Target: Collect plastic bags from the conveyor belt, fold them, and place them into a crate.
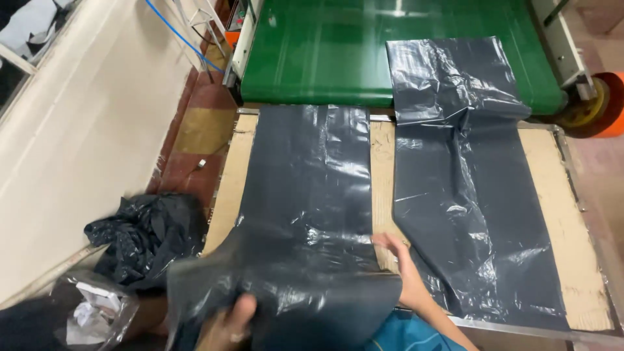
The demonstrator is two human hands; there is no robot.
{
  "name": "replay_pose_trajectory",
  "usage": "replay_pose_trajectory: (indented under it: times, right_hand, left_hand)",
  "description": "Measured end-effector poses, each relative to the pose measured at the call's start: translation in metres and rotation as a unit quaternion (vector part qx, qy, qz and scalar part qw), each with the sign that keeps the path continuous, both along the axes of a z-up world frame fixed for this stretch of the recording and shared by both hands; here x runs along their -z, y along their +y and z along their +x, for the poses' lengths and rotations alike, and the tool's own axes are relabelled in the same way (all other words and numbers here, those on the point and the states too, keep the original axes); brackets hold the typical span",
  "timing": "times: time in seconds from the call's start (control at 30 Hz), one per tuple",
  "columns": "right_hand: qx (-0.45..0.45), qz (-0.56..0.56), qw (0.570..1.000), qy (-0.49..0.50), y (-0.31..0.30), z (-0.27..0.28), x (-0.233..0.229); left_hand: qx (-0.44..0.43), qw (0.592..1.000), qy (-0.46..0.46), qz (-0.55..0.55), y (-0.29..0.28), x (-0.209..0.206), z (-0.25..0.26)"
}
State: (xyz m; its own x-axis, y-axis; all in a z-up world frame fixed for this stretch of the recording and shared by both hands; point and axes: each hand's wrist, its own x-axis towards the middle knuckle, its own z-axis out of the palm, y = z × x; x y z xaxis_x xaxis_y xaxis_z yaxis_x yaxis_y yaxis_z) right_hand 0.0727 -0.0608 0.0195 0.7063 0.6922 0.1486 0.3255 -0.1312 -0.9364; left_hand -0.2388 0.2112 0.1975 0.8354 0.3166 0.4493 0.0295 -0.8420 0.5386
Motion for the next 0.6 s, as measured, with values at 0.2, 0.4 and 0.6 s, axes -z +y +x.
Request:
replay_pose_trajectory:
  times: [0.2,0.4,0.6]
  right_hand:
    - [0.121,-0.168,0.973,0.101,0.069,0.105,0.188]
    - [0.211,-0.013,0.859,0.466,0.154,0.165,0.114]
    - [0.13,-0.121,0.91,0.374,0.103,0.102,0.112]
  left_hand:
    - [-0.071,0.806,-0.166,-0.564,0.077,0.065,0.273]
    - [-0.017,0.999,-0.012,-0.027,0.129,0.127,0.259]
    - [-0.381,0.856,0.323,-0.135,0.172,0.306,0.145]
